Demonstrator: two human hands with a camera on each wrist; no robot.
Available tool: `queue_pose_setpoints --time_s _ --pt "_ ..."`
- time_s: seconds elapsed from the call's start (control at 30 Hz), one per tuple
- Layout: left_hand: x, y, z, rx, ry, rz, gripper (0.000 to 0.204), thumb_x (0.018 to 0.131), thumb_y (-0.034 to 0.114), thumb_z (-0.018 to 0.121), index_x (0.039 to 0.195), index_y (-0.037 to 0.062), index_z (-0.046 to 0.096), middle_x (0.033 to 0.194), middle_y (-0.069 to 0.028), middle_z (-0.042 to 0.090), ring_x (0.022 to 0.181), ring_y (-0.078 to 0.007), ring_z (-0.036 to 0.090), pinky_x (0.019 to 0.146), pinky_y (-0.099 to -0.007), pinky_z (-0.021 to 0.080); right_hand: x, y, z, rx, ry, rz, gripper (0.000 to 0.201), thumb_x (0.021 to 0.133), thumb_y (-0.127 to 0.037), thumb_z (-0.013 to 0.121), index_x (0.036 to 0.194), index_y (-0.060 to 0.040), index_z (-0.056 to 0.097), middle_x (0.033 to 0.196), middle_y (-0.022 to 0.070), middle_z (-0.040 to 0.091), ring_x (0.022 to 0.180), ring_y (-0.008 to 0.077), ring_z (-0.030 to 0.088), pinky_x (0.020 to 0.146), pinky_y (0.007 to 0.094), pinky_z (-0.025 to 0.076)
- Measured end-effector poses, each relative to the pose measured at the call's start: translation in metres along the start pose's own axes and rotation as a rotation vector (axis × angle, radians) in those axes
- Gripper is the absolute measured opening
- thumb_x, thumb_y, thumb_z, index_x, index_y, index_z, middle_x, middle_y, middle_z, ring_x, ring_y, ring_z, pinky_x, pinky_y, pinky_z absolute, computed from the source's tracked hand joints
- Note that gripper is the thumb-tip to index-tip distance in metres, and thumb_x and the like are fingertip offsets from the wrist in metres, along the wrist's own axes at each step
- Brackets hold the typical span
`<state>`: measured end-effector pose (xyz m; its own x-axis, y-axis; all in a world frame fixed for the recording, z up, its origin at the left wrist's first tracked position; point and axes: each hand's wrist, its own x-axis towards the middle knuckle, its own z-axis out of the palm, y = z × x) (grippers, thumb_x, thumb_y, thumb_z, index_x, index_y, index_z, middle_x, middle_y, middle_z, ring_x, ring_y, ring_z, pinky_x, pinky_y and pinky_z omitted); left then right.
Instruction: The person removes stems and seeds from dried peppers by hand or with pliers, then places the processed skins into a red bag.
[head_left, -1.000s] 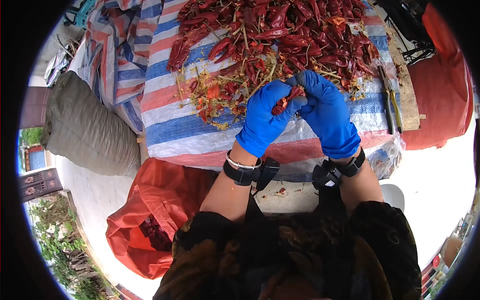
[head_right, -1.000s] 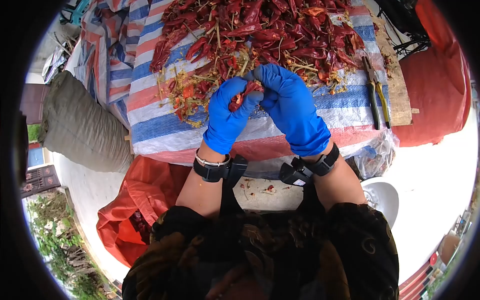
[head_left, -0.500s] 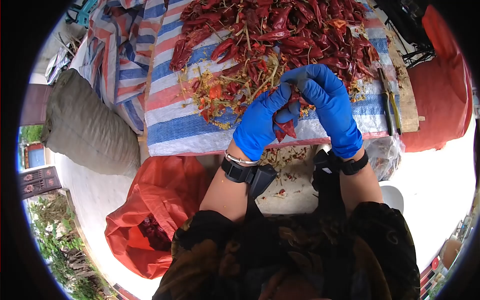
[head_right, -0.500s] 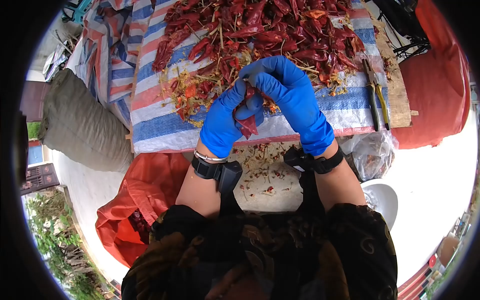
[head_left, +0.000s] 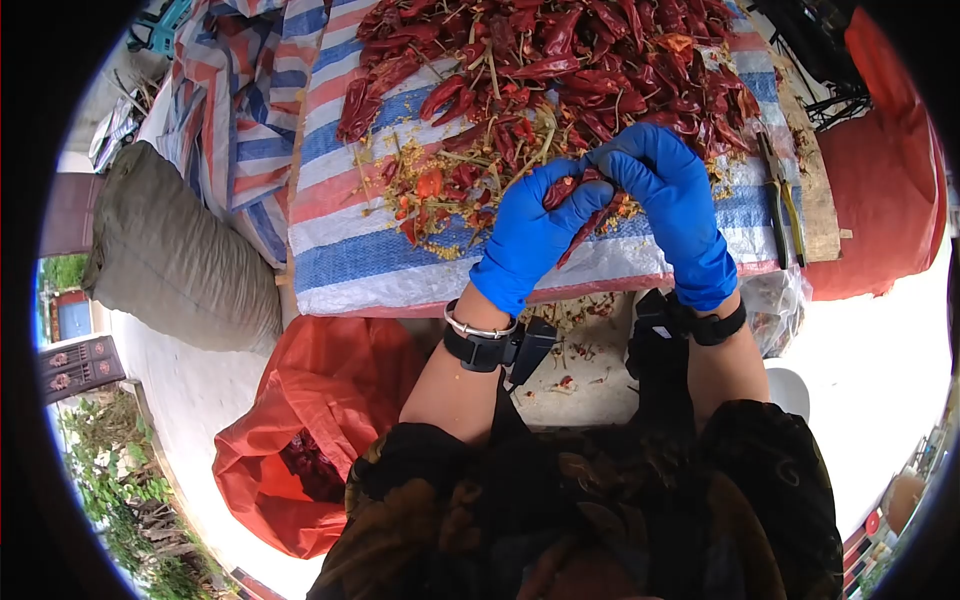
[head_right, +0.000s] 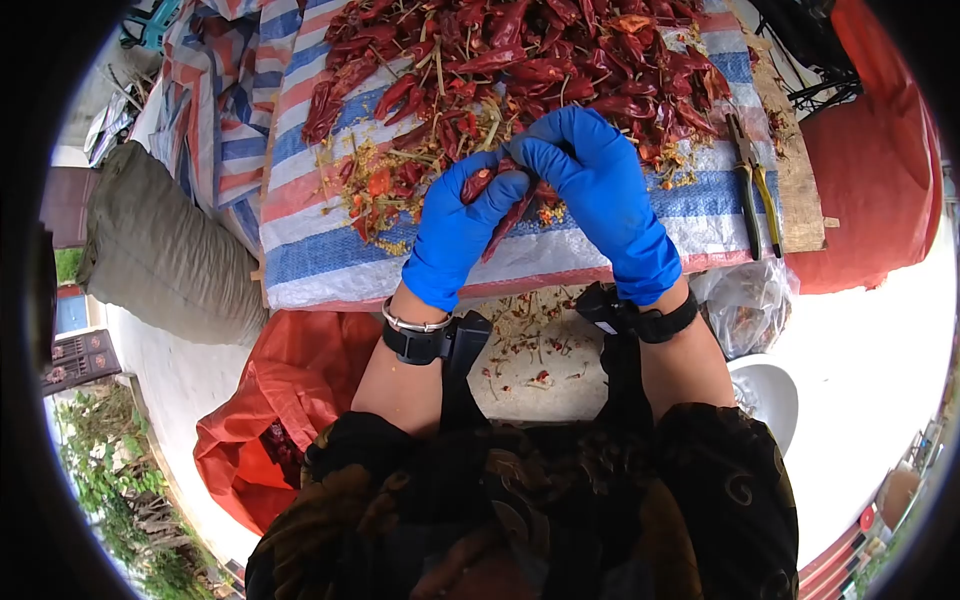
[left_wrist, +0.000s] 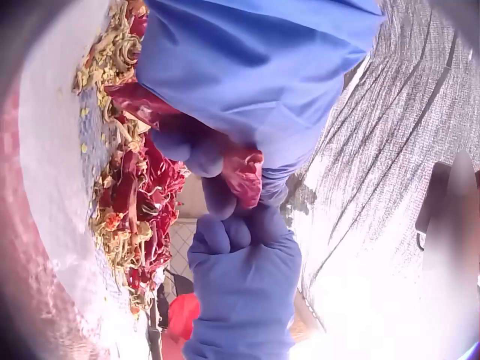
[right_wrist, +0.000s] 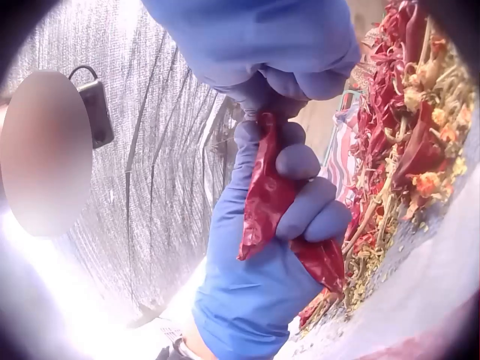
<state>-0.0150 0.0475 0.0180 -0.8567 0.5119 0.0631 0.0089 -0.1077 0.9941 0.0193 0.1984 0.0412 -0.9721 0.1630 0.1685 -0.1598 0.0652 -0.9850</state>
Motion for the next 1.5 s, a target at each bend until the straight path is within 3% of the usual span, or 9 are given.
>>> queue_pose_setpoints --time_s 0.37,0.43,0.77,0.93,1.13,1.27,1.37,1.43,1.5 --pt "-0.003 -0.004 0.004 0.028 0.114 0.129 0.028 0.075 0.018 0.071 0.095 0.0032 0.060 0.083 -0.0065 0.062 0.075 -0.0122 0.057 0.068 -0.0252 0.046 -0.005 0.005 0.010 0.881 0.066 0.530 0.011 0.088 -0.011 0.052 0.091 -0.0030 0.059 0.088 0.0030 0.062 0.076 0.0074 0.057 0.065 0.0198 0.046" --pt "0.002 0.001 0.004 0.039 0.086 0.066 0.028 0.075 0.020 0.071 0.094 0.0034 0.060 0.082 -0.0061 0.061 0.075 -0.0120 0.057 0.067 -0.0257 0.047 0.002 0.008 0.010 0.287 0.139 0.084 0.008 0.085 -0.010 0.056 0.086 -0.0020 0.058 0.086 0.0036 0.061 0.072 0.0092 0.056 0.061 0.0217 0.045" --pt "0.006 -0.014 0.001 0.435 0.075 0.166 0.029 0.070 0.010 0.074 0.095 0.0042 0.060 0.084 -0.0028 0.063 0.073 -0.0091 0.057 0.068 -0.0242 0.047 0.002 0.003 0.003 -0.358 0.101 -0.080 0.009 0.080 -0.009 0.063 0.082 -0.0019 0.059 0.074 0.0025 0.058 0.066 0.0133 0.054 0.059 0.0272 0.044" --pt "0.003 -0.020 0.002 0.287 0.117 0.242 0.024 0.072 0.010 0.072 0.092 0.0038 0.061 0.083 -0.0026 0.063 0.073 -0.0086 0.057 0.066 -0.0229 0.047 -0.003 0.002 0.000 0.667 0.051 0.494 0.012 0.082 -0.012 0.059 0.090 -0.0029 0.061 0.071 -0.0007 0.055 0.066 0.0106 0.055 0.060 0.0241 0.044" --pt "-0.004 -0.011 0.004 0.047 0.129 0.197 0.029 0.073 0.015 0.073 0.096 0.0042 0.059 0.082 -0.0018 0.062 0.069 -0.0070 0.056 0.062 -0.0211 0.047 -0.005 0.009 0.003 1.037 0.118 0.754 0.010 0.084 -0.013 0.058 0.089 -0.0054 0.061 0.064 -0.0011 0.049 0.053 0.0082 0.046 0.051 0.0212 0.041" --pt "-0.004 0.000 0.000 -0.251 0.071 -0.104 0.033 0.074 0.018 0.072 0.100 0.0044 0.058 0.083 -0.0016 0.062 0.066 -0.0064 0.056 0.058 -0.0215 0.047 -0.003 0.020 0.005 1.232 -0.016 0.707 0.008 0.084 -0.013 0.058 0.086 -0.0059 0.060 0.062 -0.0012 0.048 0.049 0.0079 0.041 0.046 0.0207 0.037" --pt "0.000 -0.004 -0.003 -0.108 0.040 -0.074 0.034 0.074 0.020 0.072 0.100 0.0037 0.058 0.083 -0.0017 0.062 0.067 -0.0067 0.056 0.059 -0.0219 0.047 -0.003 0.008 0.014 1.063 0.252 0.650 0.006 0.084 -0.012 0.058 0.083 -0.0061 0.060 0.061 -0.0025 0.048 0.051 0.0054 0.039 0.046 0.0204 0.033" --pt "0.006 -0.005 -0.009 -0.018 0.003 -0.053 0.033 0.075 0.021 0.072 0.100 0.0035 0.058 0.082 -0.0021 0.062 0.067 -0.0070 0.056 0.059 -0.0223 0.046 0.000 0.013 0.010 0.509 0.192 0.183 0.007 0.085 -0.012 0.057 0.083 -0.0058 0.059 0.066 -0.0017 0.055 0.052 0.0032 0.038 0.048 0.0190 0.030" --pt "0.006 -0.006 -0.012 0.069 -0.032 -0.033 0.033 0.075 0.021 0.071 0.100 0.0032 0.058 0.081 -0.0025 0.062 0.067 -0.0073 0.056 0.059 -0.0226 0.046 0.000 0.007 0.008 0.420 0.246 0.141 0.007 0.085 -0.013 0.057 0.083 -0.0057 0.059 0.072 -0.0004 0.059 0.053 0.0024 0.037 0.048 0.0186 0.029"
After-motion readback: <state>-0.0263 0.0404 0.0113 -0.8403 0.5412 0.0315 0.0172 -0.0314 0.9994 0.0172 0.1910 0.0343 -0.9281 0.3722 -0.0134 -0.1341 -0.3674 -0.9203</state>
